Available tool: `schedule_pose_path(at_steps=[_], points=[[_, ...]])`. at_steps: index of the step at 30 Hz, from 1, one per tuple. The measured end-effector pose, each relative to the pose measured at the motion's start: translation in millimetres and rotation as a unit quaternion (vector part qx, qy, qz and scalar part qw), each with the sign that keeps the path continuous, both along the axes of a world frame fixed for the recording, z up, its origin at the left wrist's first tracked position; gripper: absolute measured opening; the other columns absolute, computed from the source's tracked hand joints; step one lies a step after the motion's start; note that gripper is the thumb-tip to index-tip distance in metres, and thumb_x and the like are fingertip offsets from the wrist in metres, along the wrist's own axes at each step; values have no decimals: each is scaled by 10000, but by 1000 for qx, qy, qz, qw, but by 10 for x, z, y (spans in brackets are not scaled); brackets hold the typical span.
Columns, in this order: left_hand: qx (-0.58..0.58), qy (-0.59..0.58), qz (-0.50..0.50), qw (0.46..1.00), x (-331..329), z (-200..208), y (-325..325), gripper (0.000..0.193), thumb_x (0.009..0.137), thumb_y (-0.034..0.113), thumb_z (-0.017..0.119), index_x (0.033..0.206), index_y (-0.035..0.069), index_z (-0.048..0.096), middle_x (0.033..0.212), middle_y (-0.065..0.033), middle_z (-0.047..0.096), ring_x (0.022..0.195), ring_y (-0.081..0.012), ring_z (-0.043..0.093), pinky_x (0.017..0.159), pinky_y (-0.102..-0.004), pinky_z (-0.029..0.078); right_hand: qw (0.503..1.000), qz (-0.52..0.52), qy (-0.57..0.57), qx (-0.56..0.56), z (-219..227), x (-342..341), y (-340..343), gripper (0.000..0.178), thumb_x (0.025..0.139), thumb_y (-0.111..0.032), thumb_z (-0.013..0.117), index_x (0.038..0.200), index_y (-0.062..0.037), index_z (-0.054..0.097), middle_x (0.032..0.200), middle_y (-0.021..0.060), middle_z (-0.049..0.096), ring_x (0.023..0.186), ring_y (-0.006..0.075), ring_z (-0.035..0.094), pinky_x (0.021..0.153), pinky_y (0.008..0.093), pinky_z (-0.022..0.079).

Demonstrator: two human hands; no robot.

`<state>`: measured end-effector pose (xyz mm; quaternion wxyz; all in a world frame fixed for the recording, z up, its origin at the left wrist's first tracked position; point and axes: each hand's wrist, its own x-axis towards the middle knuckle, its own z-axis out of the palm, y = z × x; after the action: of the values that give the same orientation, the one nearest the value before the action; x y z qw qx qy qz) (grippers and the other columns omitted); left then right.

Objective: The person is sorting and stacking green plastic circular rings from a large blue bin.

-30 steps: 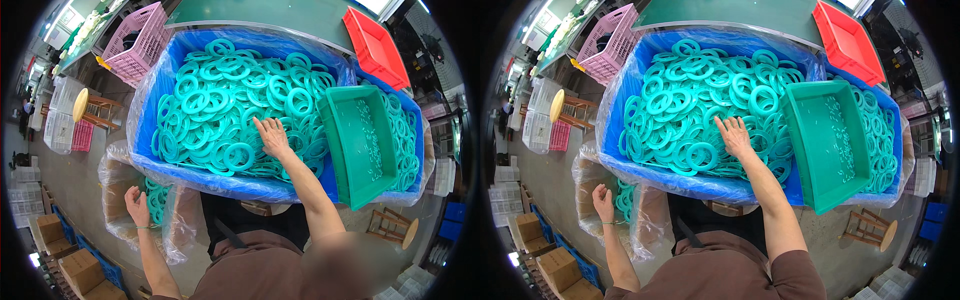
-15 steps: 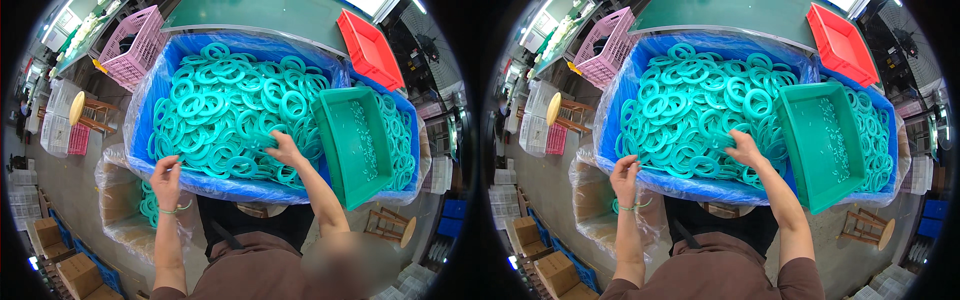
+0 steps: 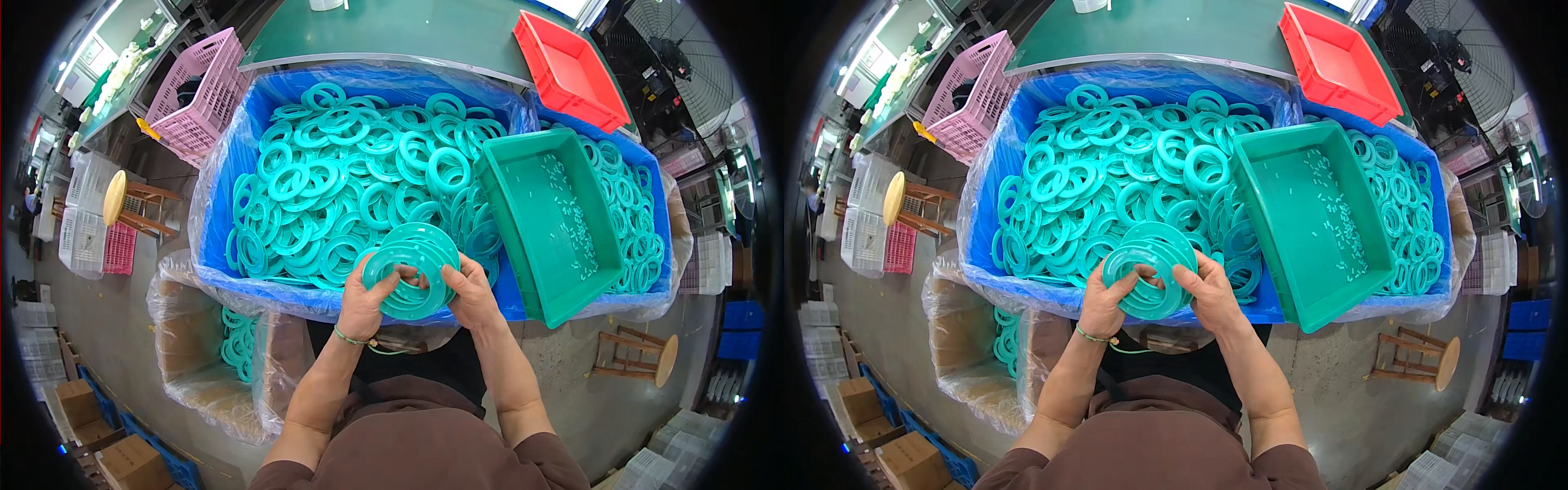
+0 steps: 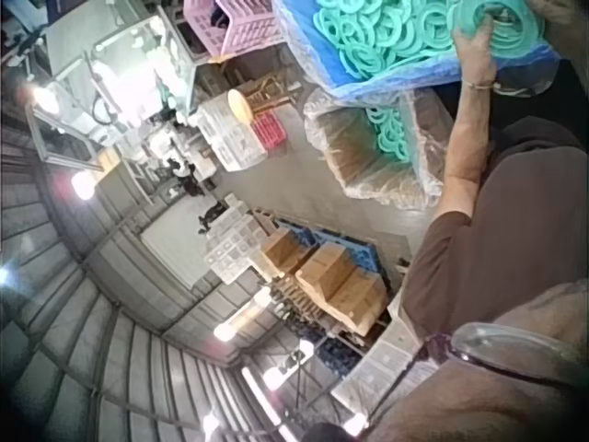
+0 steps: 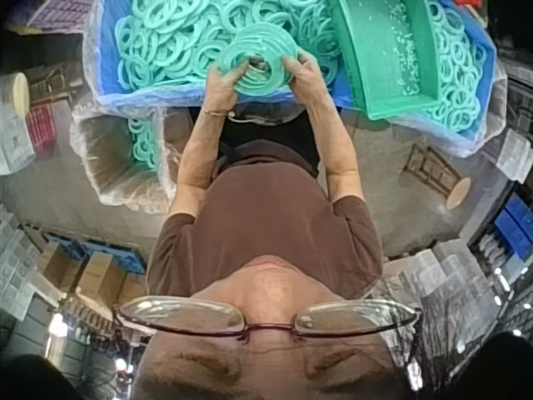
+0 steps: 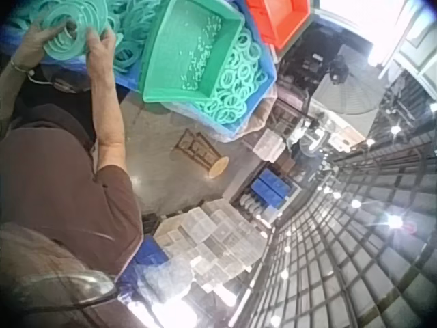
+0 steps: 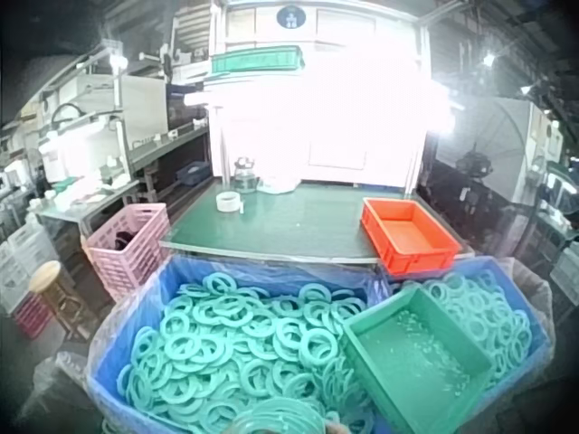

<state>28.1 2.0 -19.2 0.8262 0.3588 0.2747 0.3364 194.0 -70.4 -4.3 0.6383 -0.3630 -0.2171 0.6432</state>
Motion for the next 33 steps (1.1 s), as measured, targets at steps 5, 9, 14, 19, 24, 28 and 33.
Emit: schedule_pose_path(at_steps=[5, 9, 14, 19, 24, 28, 33], points=[[-32, -94, -26, 995, -104, 151, -100, 347, 844, 35, 582, 1180, 19, 496, 1051, -106, 606, 976, -200, 592, 874, -356, 474, 997, -68, 0, -20, 157, -145, -96, 304, 866, -180, 603, 1110, -3, 564, 945, 52, 631, 860, 104, 571, 790, 272, 453], [-73, -119, 13, 990, -214, 63, -165, 374, 841, 19, 575, 1203, 19, 486, 1101, -100, 591, 1020, -206, 574, 894, -360, 463, 996, -89, 3, -27, 145, -192, -132, 235, 887, -162, 571, 1057, -3, 596, 929, 44, 626, 813, 100, 559, 755, 260, 452], [-138, -144, -19, 980, -319, 90, -142, 373, 825, 31, 601, 1187, 22, 511, 1128, -87, 582, 1039, -202, 563, 902, -352, 457, 997, -75, 17, -23, 298, -226, -158, 219, 901, -182, 552, 1040, -14, 572, 852, 27, 596, 764, 97, 544, 713, 250, 453], [-97, -87, -42, 991, -400, 74, -162, 379, 805, 39, 631, 1167, 14, 522, 1085, -82, 603, 995, -188, 585, 872, -337, 474, 997, -55, -52, 5, 337, -326, -170, 199, 918, -193, 527, 1028, -28, 544, 819, 19, 573, 736, 95, 541, 683, 243, 458], [-86, -40, -16, 995, -394, 169, -164, 384, 791, 20, 639, 1156, 2, 522, 1034, -84, 623, 950, -178, 605, 846, -324, 489, 998, -60, 20, -19, 347, -253, -155, 247, 944, -246, 477, 982, -16, 558, 783, 14, 574, 675, 76, 514, 613, 212, 428], [-76, -30, -54, 995, -392, 257, -147, 362, 788, 68, 647, 1118, -33, 533, 1028, -163, 625, 917, -211, 623, 825, -344, 504, 983, -96, -159, 3, 359, -146, -41, 306, 948, -264, 463, 854, -1, 588, 735, 15, 573, 611, 61, 497, 555, 200, 408], [-15, 11, -71, 997, -426, 317, -116, 336, 790, 130, 653, 1044, -67, 557, 1000, -215, 632, 864, -235, 644, 767, -346, 532, 972, 17, -233, -7, 484, 93, 27, 302, 944, -266, 466, 908, 3, 599, 708, 18, 571, 562, 56, 493, 493, 202, 403]])
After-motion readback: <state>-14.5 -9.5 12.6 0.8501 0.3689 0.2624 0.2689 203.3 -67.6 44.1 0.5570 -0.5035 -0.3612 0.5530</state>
